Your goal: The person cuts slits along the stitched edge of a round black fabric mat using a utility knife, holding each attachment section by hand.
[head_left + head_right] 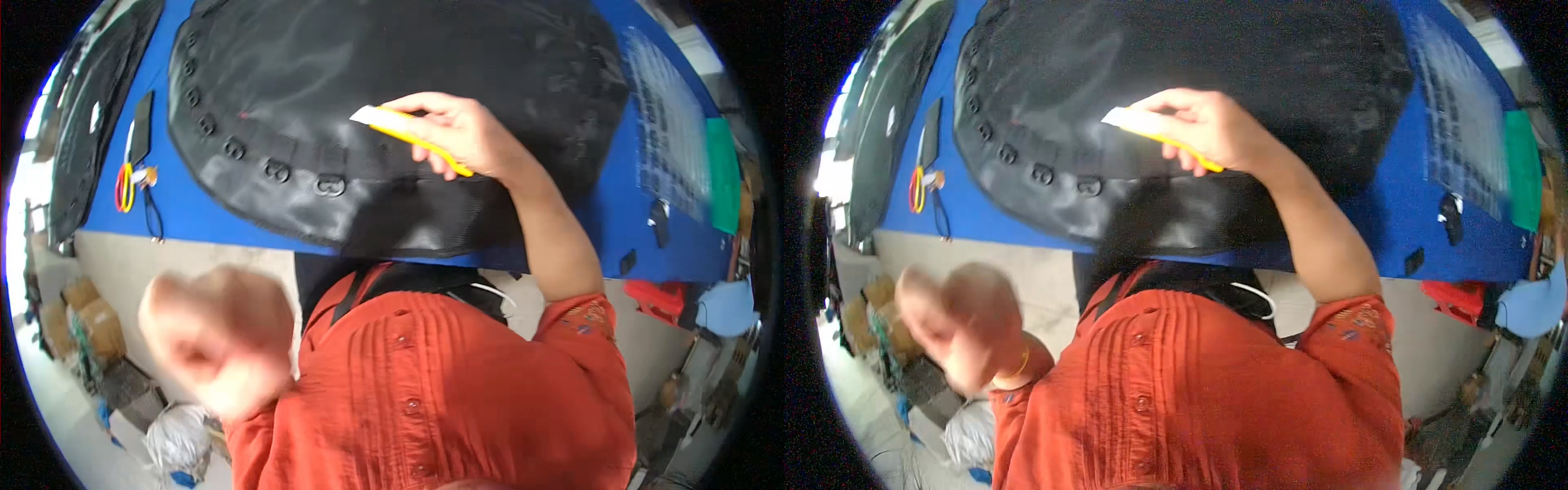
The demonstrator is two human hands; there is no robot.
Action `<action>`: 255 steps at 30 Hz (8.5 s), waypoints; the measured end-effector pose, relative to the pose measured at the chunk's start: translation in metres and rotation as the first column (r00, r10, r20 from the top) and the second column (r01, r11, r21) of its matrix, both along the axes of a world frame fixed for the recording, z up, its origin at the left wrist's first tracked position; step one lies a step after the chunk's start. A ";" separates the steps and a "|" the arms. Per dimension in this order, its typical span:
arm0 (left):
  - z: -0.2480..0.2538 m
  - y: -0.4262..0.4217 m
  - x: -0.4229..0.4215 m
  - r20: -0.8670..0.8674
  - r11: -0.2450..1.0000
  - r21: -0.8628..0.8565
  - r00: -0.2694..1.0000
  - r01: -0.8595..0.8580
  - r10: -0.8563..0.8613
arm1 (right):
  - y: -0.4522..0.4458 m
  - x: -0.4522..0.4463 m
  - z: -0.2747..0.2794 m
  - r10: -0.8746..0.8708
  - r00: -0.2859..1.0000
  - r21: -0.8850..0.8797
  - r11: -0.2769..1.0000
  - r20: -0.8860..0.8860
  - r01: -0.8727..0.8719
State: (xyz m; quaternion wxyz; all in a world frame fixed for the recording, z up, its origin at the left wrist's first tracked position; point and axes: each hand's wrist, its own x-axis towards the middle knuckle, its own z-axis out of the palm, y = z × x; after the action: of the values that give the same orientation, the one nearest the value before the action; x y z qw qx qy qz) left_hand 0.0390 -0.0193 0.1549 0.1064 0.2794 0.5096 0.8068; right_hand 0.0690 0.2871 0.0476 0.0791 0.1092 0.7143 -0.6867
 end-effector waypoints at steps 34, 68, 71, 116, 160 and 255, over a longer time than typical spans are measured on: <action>-0.162 0.031 -0.035 -0.865 0.622 -0.422 0.498 -0.660 -0.058 | -0.041 0.022 0.007 0.188 0.945 0.554 0.832 -0.269 -0.008; -0.160 0.033 -0.036 -0.867 0.627 -0.427 0.492 -0.652 -0.079 | -0.054 0.028 0.017 0.237 0.944 0.752 0.659 -0.230 0.017; -0.161 0.033 -0.036 -0.870 0.630 -0.421 0.488 -0.653 -0.075 | -0.052 0.028 0.014 0.233 0.942 0.744 0.668 -0.243 0.027; -0.159 0.033 -0.036 -0.842 0.680 -0.430 0.536 -0.593 -0.064 | -0.053 0.013 0.012 0.289 0.909 0.730 0.682 -0.302 0.026; -0.159 0.032 -0.037 -0.841 0.659 -0.455 0.532 -0.599 -0.098 | -0.058 0.021 0.025 0.303 0.917 0.843 0.534 -0.260 0.062; -0.151 0.020 -0.057 -0.612 0.743 -0.569 0.785 -0.352 -0.097 | 0.008 -0.008 -0.031 -0.143 0.950 -0.217 0.973 -0.279 0.082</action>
State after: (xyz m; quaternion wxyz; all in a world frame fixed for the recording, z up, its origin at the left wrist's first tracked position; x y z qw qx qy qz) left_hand -0.0178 0.0008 0.0040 -0.0301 0.4287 0.7845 0.4471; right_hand 0.0605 0.2949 0.0169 -0.0563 0.0385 0.6370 -0.7678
